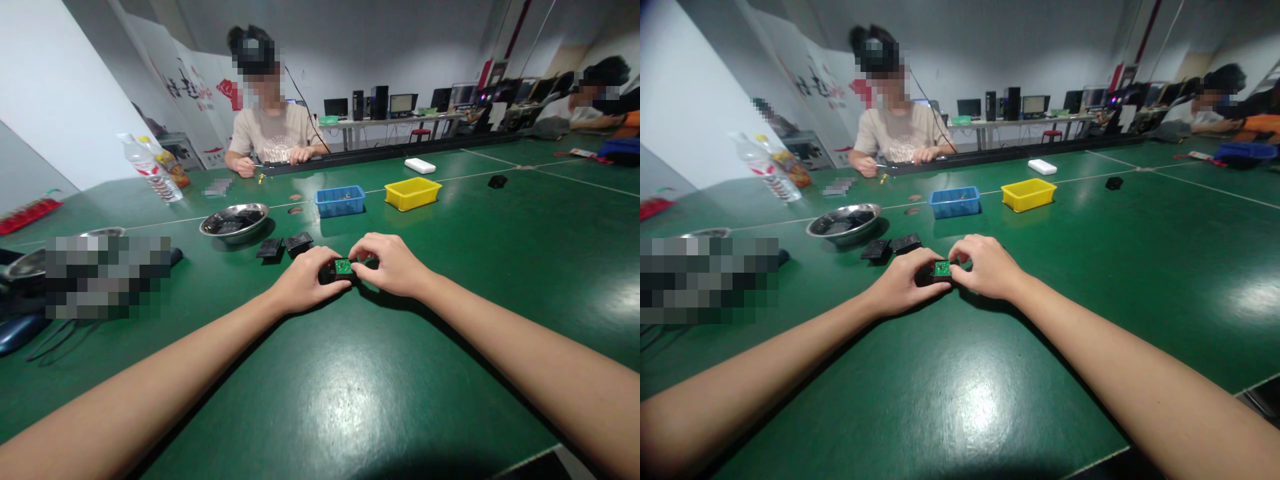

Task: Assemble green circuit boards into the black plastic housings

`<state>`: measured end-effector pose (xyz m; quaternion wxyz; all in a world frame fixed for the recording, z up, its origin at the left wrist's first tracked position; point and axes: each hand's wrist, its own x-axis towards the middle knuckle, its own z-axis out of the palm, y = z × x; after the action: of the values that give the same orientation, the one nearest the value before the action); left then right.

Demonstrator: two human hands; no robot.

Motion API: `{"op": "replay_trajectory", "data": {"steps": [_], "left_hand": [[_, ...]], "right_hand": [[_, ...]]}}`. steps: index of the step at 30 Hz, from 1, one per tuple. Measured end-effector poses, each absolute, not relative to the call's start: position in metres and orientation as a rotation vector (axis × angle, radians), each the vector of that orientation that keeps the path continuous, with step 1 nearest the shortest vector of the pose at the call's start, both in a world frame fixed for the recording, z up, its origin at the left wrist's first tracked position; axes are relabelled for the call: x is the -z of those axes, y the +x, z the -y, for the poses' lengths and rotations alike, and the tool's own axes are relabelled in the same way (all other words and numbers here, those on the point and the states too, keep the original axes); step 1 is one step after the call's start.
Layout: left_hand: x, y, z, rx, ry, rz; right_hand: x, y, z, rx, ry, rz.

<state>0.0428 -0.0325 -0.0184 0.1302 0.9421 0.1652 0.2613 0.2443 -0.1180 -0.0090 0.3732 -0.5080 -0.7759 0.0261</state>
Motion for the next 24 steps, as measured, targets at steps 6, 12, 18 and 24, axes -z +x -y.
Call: {"op": "replay_trajectory", "data": {"steps": [6, 12, 18, 24], "left_hand": [[0.018, 0.043, 0.033, -0.761, 2.732, -0.479], [0.018, 0.043, 0.034, -0.766, 2.733, -0.488], [0.016, 0.044, 0.035, -0.755, 2.717, -0.510], [0.017, 0.044, 0.035, -0.742, 2.715, -0.508]], "right_hand": [[0.009, 0.241, 0.117, -0.251, -1.433, 1.866], [0.013, 0.241, 0.113, -0.467, -1.485, 1.690], [0.017, 0.242, 0.111, -0.622, -1.473, 1.575], [0.020, 0.242, 0.110, -0.742, -1.410, 1.465]]}}
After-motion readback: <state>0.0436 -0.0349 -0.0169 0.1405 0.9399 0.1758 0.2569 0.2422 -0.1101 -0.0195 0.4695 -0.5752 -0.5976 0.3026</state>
